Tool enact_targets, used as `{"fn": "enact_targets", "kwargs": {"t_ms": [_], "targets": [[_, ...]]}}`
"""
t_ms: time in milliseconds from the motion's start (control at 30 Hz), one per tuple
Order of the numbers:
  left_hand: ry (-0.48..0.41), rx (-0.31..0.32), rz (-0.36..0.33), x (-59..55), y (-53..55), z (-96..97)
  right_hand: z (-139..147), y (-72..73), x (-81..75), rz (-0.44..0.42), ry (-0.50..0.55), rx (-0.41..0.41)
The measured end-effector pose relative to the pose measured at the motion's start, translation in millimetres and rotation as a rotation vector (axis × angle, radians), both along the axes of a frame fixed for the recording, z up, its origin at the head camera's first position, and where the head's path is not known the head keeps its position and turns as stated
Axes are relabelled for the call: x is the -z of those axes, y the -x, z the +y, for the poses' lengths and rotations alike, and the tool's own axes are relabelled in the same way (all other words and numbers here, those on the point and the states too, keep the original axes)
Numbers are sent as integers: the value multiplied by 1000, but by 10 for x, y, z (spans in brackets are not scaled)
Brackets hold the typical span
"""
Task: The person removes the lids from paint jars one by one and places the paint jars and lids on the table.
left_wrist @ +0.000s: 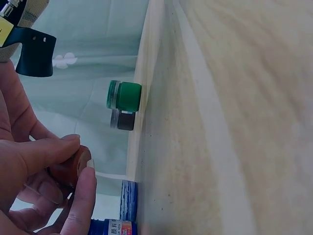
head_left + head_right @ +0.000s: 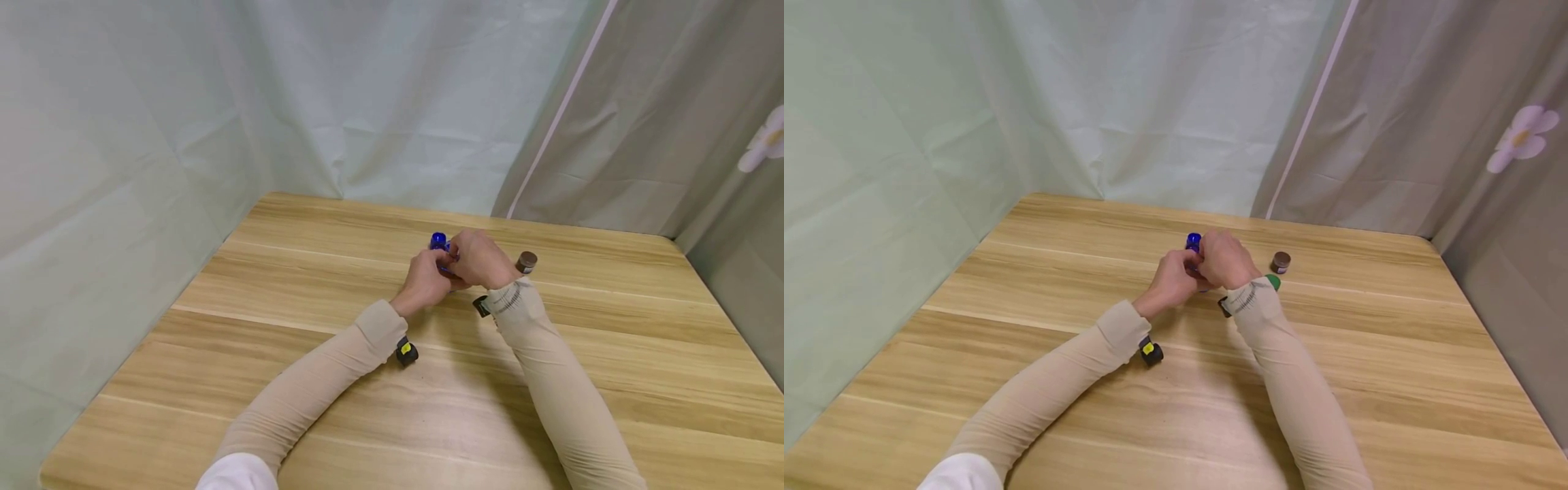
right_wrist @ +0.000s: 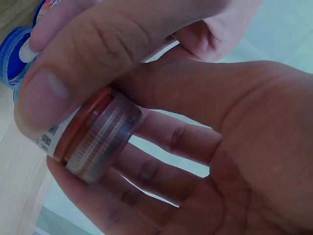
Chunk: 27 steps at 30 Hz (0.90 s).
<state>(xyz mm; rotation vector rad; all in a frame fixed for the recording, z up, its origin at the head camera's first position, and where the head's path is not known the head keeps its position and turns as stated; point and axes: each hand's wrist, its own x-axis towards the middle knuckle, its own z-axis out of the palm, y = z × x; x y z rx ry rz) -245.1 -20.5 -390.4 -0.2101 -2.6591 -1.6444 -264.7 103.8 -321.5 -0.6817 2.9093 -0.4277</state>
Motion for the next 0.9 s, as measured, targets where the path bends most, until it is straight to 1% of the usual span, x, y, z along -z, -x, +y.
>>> {"fn": "enact_targets", "kwargs": {"t_ms": [200, 433, 533, 733, 900], "targets": [[-6, 15, -6, 3, 0, 2, 8, 4, -7, -42, 22, -5], [-33, 14, 4, 7, 11, 0, 22, 10, -20, -52, 19, 2], [-38, 9, 4, -2, 8, -1, 28, 5, -31, -58, 11, 25], [-37, -7, 7, -6, 8, 0, 32, -22, -58, -86, -23, 107], [-44, -17, 6, -5, 2, -12, 36, -26, -56, -65, 9, 110]]}}
